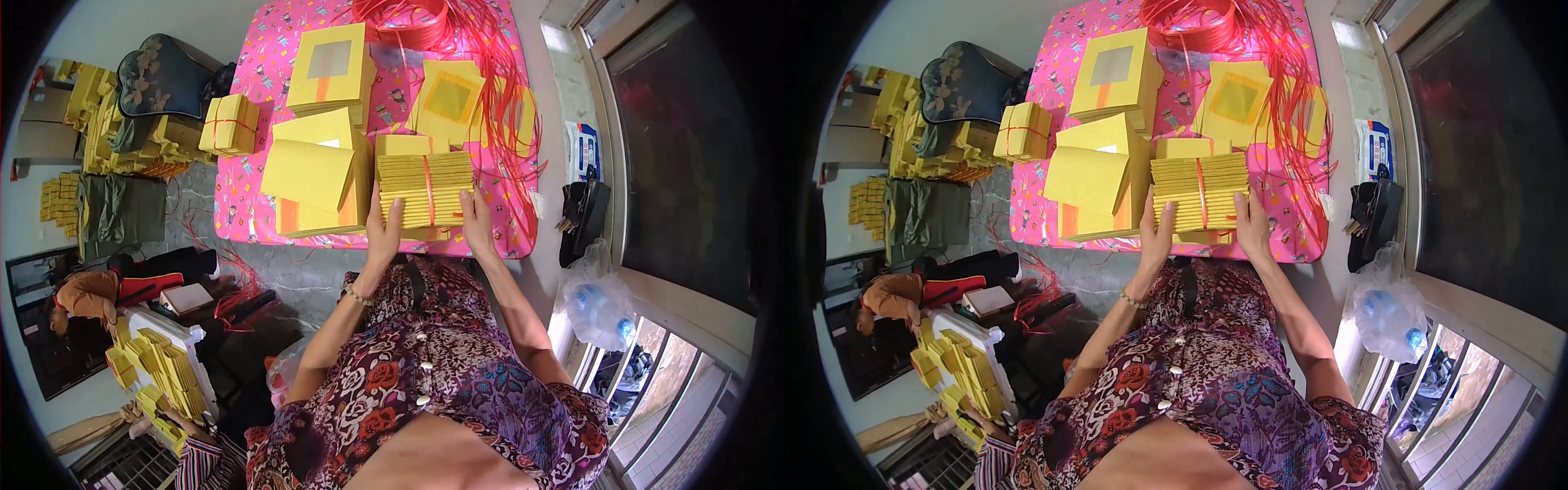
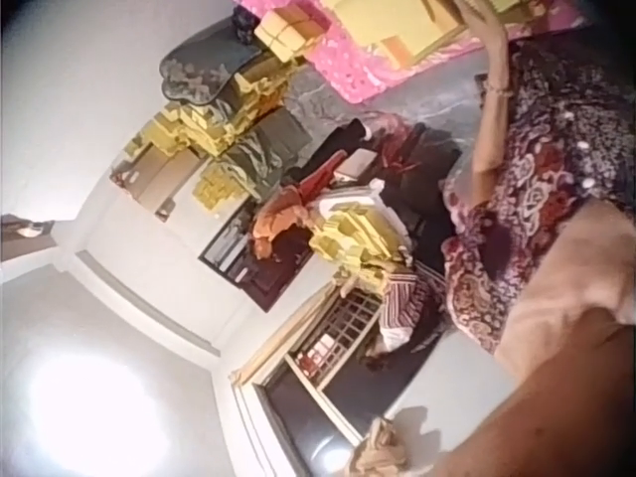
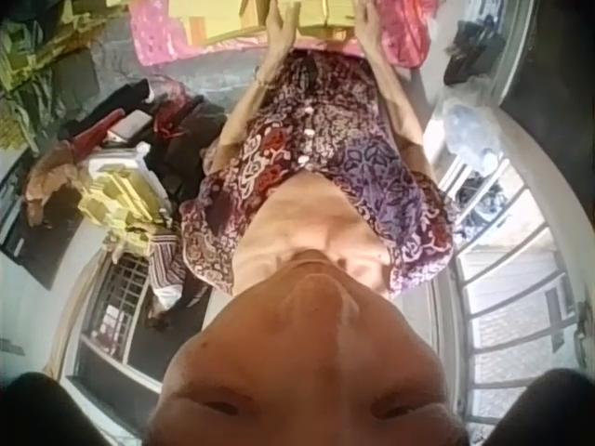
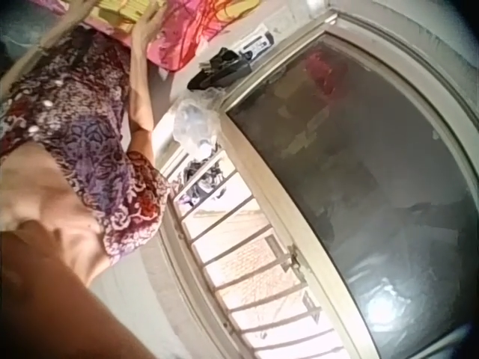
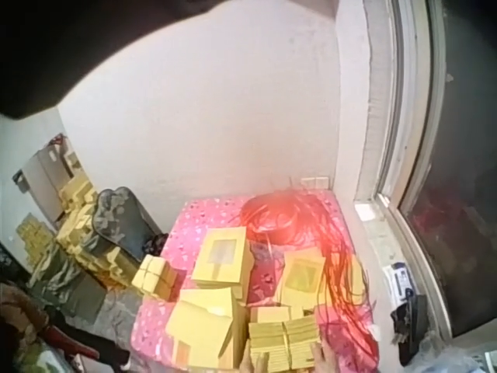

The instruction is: Bundling stacks of yellow paper envelopes with red plastic straps.

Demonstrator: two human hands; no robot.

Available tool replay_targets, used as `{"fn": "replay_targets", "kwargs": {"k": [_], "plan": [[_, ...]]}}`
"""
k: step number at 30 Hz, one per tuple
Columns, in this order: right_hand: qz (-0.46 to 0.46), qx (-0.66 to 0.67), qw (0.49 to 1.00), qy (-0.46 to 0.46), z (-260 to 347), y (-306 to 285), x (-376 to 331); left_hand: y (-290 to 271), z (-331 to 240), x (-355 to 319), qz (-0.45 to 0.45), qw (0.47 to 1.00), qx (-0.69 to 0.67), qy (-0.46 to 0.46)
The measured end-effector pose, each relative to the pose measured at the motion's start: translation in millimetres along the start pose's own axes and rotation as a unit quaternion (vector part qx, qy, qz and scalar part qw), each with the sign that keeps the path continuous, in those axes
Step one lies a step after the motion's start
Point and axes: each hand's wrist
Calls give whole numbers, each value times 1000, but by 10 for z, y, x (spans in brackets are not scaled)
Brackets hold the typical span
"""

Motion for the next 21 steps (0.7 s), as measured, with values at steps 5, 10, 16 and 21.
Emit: {"fn": "replay_targets", "kwargs": {"k": [5,10,16,21], "plan": [[4,41,999,6,21,-17,10,32,-48,-43,-7,998,-56,-18],[4,57,996,66,105,-1,-26,76,-46,-104,-28,999,-37,-26],[25,84,992,92,29,-63,-46,95,-152,-123,-3,999,-47,-6],[30,80,994,74,6,-63,-26,117,-68,-138,-24,997,-78,-11]]}}
Point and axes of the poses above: each hand's wrist, its own x-axis towards the middle knuckle, its own y-axis out of the palm, z = x × y
